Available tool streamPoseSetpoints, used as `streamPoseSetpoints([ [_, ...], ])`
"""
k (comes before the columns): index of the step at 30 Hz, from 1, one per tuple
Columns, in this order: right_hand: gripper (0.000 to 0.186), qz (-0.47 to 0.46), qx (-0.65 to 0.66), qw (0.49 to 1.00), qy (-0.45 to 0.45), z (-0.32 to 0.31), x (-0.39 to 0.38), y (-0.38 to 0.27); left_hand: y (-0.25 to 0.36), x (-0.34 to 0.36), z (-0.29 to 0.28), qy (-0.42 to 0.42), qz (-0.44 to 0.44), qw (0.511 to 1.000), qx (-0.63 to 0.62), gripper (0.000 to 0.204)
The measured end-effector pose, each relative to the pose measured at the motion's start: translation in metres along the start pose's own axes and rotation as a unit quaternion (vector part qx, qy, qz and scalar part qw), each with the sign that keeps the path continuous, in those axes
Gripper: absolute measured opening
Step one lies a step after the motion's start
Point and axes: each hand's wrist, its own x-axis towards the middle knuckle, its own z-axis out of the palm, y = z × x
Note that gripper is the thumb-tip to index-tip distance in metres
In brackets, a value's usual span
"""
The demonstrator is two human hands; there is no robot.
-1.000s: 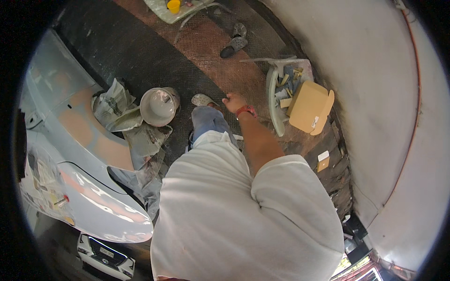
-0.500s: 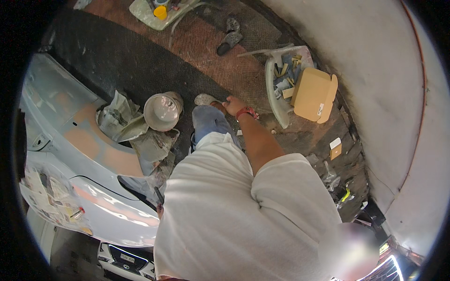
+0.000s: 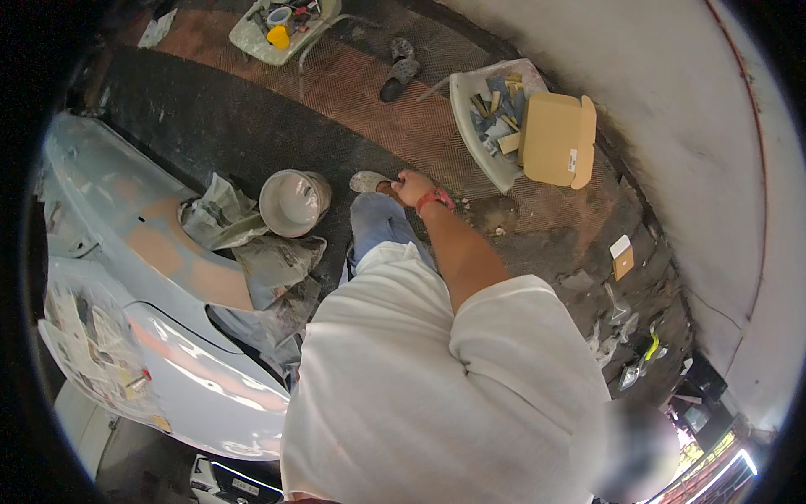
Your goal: The person sands the surface of a car hood using a sanding block, repeatedly dipping it into a bucket of water. They wipe the hood with their hands and continue sanding different areas.
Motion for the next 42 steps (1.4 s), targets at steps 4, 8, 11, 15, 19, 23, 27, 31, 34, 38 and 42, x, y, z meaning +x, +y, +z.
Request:
streamPoseSetpoints([
  [4,0.059,-0.084,-0.072,0.994,0.007,0.032,-0.062,0.061,-0.068,-0.021,0.027,0.005,0.0,1.0,-0.027,0.076],
  [8,0.046,-0.095,-0.231,0.966,-0.067,0.055,-0.11,0.182,-0.104,-0.06,0.052,0.005,-0.023,0.999,-0.041,0.077],
  [11,0.043,-0.003,-0.394,0.896,-0.205,0.024,-0.164,0.159,-0.15,-0.076,0.09,0.006,-0.062,0.997,-0.048,0.077],
  [15,0.052,0.069,-0.274,0.956,-0.075,0.009,-0.16,0.24,-0.177,-0.102,0.139,-0.022,-0.116,0.991,-0.058,0.078],
  [19,0.051,0.047,-0.326,0.931,-0.159,-0.038,-0.139,0.143,-0.171,-0.116,0.155,0.006,-0.144,0.987,-0.072,0.078],
  [23,0.05,-0.043,-0.386,0.903,-0.184,-0.059,-0.05,0.038,-0.158,-0.139,0.18,0.072,-0.193,0.968,-0.142,0.078],
  [27,0.049,-0.132,-0.346,0.918,-0.141,-0.052,0.028,-0.111,-0.136,-0.186,0.21,0.141,-0.28,0.912,-0.266,0.079],
  [31,0.043,-0.242,-0.35,0.902,-0.077,-0.023,0.072,-0.229,-0.129,-0.232,0.242,0.189,-0.32,0.882,-0.288,0.078],
  [34,0.043,-0.301,-0.362,0.88,-0.068,0.021,0.066,-0.295,-0.139,-0.257,0.287,0.181,-0.379,0.827,-0.373,0.078],
  [38,0.05,-0.353,-0.375,0.842,-0.159,0.102,0.004,-0.329,-0.211,-0.268,0.439,0.171,-0.433,0.813,-0.351,0.077],
  [42,0.047,-0.408,-0.453,0.766,-0.203,0.19,-0.061,-0.289,-0.212,-0.275,0.5,0.111,-0.46,0.651,-0.594,0.077],
])
